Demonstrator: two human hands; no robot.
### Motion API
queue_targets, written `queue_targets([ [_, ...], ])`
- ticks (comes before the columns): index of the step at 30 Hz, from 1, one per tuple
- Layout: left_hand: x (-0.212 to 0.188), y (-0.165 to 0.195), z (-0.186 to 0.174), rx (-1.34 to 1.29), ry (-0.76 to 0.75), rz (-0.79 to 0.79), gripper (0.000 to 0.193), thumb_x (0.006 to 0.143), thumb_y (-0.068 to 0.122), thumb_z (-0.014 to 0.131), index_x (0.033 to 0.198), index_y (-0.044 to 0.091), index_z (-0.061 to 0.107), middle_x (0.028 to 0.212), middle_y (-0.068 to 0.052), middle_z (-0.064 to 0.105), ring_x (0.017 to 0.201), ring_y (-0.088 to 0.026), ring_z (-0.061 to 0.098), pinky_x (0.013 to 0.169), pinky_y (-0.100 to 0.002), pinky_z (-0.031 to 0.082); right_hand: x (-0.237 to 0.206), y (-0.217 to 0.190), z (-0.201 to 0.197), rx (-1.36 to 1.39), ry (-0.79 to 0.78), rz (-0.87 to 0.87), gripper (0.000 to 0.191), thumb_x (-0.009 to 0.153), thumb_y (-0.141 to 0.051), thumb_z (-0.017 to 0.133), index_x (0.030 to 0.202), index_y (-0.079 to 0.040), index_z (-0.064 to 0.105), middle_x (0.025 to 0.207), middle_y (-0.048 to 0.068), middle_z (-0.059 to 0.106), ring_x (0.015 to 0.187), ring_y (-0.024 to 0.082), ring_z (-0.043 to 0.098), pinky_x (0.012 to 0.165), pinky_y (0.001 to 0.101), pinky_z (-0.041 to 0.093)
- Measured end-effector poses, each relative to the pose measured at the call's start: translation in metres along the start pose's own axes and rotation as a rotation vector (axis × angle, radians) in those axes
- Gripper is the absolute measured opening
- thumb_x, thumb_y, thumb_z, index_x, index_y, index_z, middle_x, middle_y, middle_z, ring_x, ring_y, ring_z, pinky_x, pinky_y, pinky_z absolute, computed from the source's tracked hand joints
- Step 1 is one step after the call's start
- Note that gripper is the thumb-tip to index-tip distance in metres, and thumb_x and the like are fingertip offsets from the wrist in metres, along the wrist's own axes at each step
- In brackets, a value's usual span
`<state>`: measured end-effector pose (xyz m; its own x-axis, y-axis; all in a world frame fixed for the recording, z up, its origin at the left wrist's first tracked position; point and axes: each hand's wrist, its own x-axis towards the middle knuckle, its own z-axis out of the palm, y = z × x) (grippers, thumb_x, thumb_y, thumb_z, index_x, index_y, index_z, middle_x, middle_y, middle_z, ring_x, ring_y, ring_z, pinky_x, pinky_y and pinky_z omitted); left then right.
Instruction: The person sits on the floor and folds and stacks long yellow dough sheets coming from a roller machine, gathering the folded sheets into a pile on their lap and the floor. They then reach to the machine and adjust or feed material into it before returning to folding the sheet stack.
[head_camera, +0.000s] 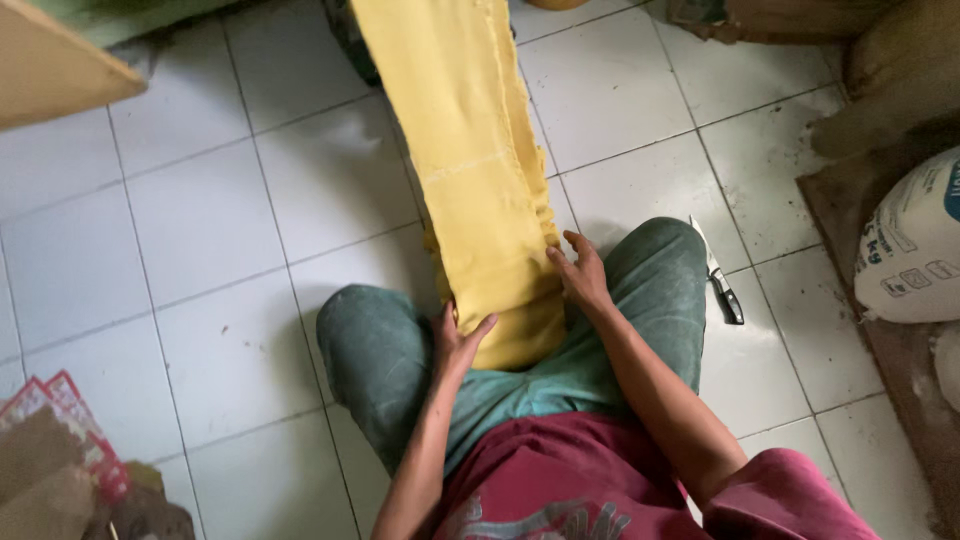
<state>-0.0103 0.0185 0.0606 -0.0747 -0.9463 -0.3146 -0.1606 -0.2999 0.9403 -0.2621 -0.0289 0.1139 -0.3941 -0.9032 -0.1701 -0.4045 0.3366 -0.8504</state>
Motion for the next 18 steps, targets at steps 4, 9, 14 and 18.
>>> queue_targets([
  [4, 0.002, -0.009, 0.004, 0.522, 0.173, 0.046, 0.079, 0.075, 0.041, 0.090, 0.132, -0.004, 0.058, 0.139, -0.027, 0.042, 0.127, -0.038, 0.044, 0.106, -0.042, 0.045, 0.047, 0.011, -0.011, -0.065, 0.044, -0.143, 0.062, 0.097, -0.043, 0.069, 0.142, -0.001, 0.058, 0.143, 0.022, 0.058, 0.133, 0.037, 0.056, 0.109, 0.0426, 0.045],
  [9, 0.010, -0.014, 0.007, 0.587, 0.192, 0.320, 0.068, 0.084, 0.033, 0.087, 0.129, -0.007, 0.057, 0.163, -0.032, 0.029, 0.147, -0.045, 0.031, 0.117, -0.049, 0.032, 0.146, 0.032, -0.037, -0.220, 0.070, -0.251, 0.061, 0.102, -0.036, 0.063, 0.147, 0.002, 0.050, 0.151, 0.025, 0.050, 0.140, 0.040, 0.047, 0.116, 0.0445, 0.039],
  [14, 0.019, -0.005, 0.014, 0.072, 0.059, -0.033, 0.085, 0.085, 0.023, 0.080, 0.153, -0.002, 0.035, 0.151, -0.021, 0.049, 0.135, -0.029, 0.051, 0.110, -0.040, 0.042, 0.249, 0.039, -0.052, -0.347, 0.165, -0.336, 0.056, 0.106, -0.028, 0.062, 0.151, 0.000, 0.046, 0.155, 0.026, 0.047, 0.140, 0.044, 0.046, 0.113, 0.0476, 0.041],
  [18, 0.023, -0.015, 0.014, 0.020, 0.031, -0.018, 0.084, 0.083, 0.009, 0.080, 0.154, -0.001, 0.034, 0.151, -0.018, 0.047, 0.134, -0.027, 0.051, 0.108, -0.039, 0.044, 0.330, 0.037, -0.032, -0.324, 0.094, -0.413, 0.054, 0.107, -0.028, 0.058, 0.153, -0.004, 0.043, 0.159, 0.023, 0.043, 0.136, 0.041, 0.050, 0.108, 0.0448, 0.048],
])
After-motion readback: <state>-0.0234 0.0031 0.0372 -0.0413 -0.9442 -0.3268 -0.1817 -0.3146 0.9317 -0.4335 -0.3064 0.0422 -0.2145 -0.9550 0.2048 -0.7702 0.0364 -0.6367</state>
